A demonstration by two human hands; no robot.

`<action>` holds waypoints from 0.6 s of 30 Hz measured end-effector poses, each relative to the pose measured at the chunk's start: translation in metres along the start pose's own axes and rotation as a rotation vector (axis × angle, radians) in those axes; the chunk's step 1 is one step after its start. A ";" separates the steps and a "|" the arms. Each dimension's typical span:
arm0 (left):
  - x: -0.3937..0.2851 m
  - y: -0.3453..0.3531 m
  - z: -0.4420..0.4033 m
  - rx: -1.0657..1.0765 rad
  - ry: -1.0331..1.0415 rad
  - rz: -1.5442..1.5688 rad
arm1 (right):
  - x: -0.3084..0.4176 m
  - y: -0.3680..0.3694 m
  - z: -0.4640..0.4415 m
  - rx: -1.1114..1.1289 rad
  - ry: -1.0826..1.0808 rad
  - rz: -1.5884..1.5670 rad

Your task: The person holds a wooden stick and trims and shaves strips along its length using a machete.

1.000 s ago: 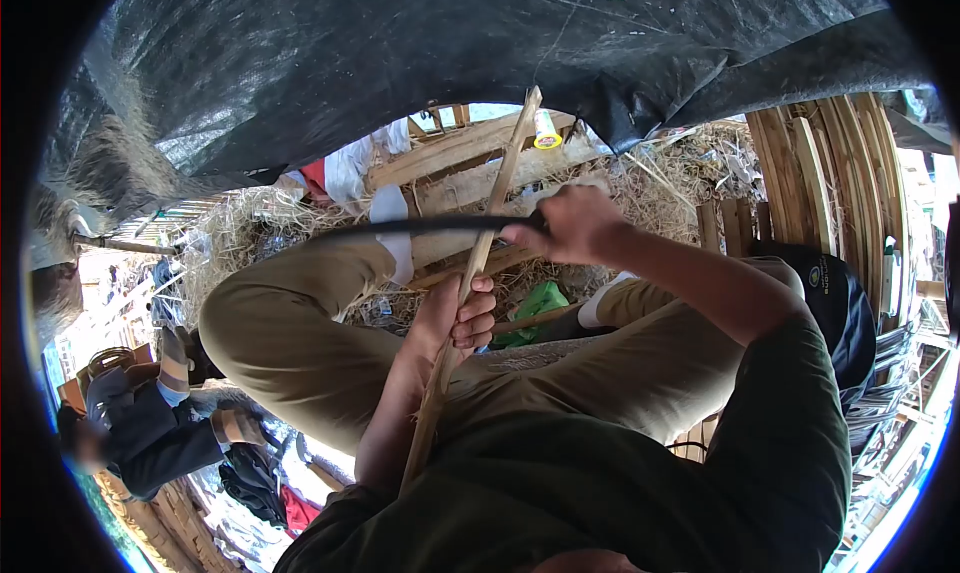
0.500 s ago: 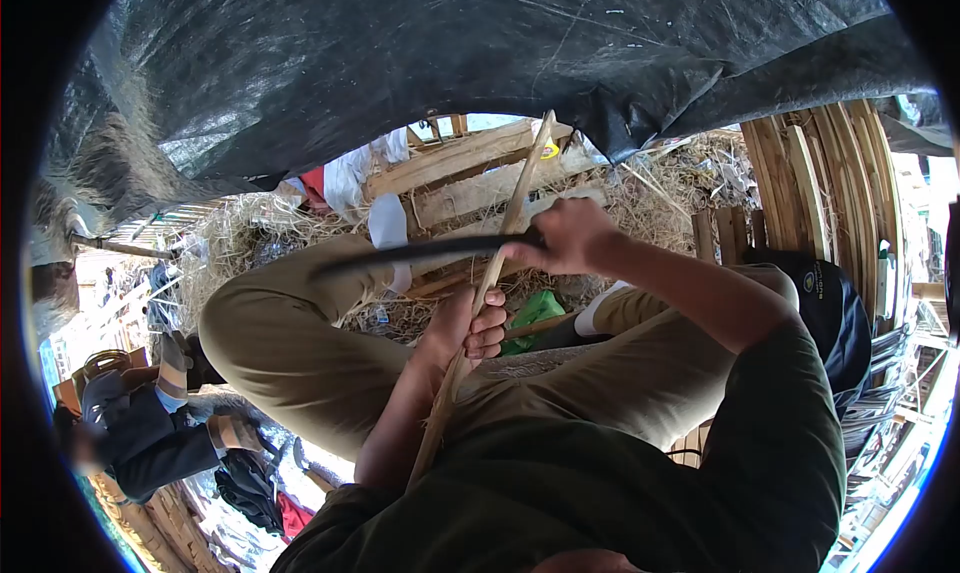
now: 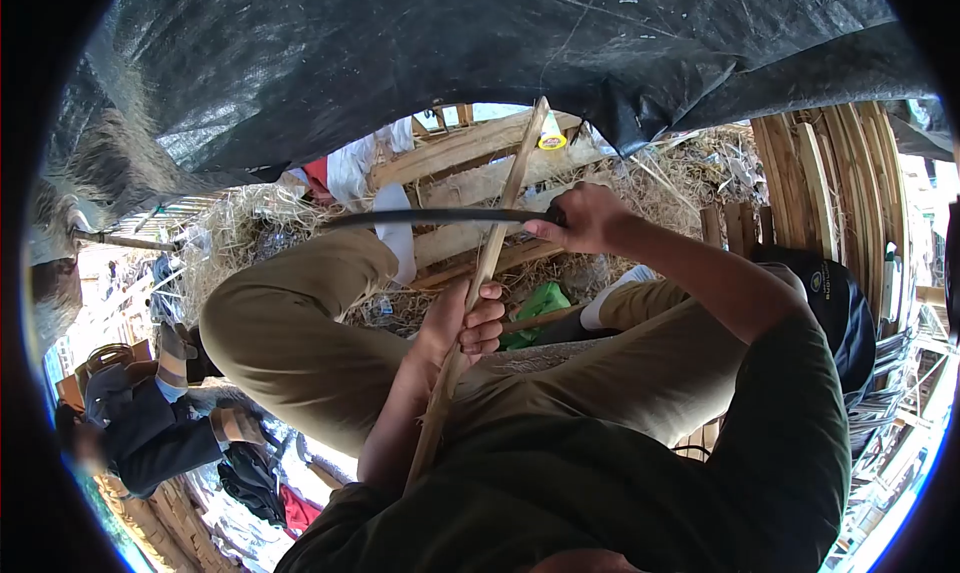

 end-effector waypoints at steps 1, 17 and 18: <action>0.001 -0.001 0.001 -0.034 -0.006 -0.013 | -0.003 0.003 -0.005 0.078 0.033 0.085; 0.002 0.002 0.014 0.005 -0.019 -0.058 | -0.059 -0.003 -0.023 -0.112 0.200 0.067; 0.000 -0.001 0.012 0.004 -0.014 -0.042 | -0.083 0.000 -0.028 -0.113 0.321 0.046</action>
Point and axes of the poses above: each hand's wrist, its own z-axis away from the middle knuckle, its own y-axis out of the palm, x = y × z, the point moved 8 cm from there along -z, towards the middle knuckle, and after that the axes turned 13 degrees about z, right-handed, at the moved point
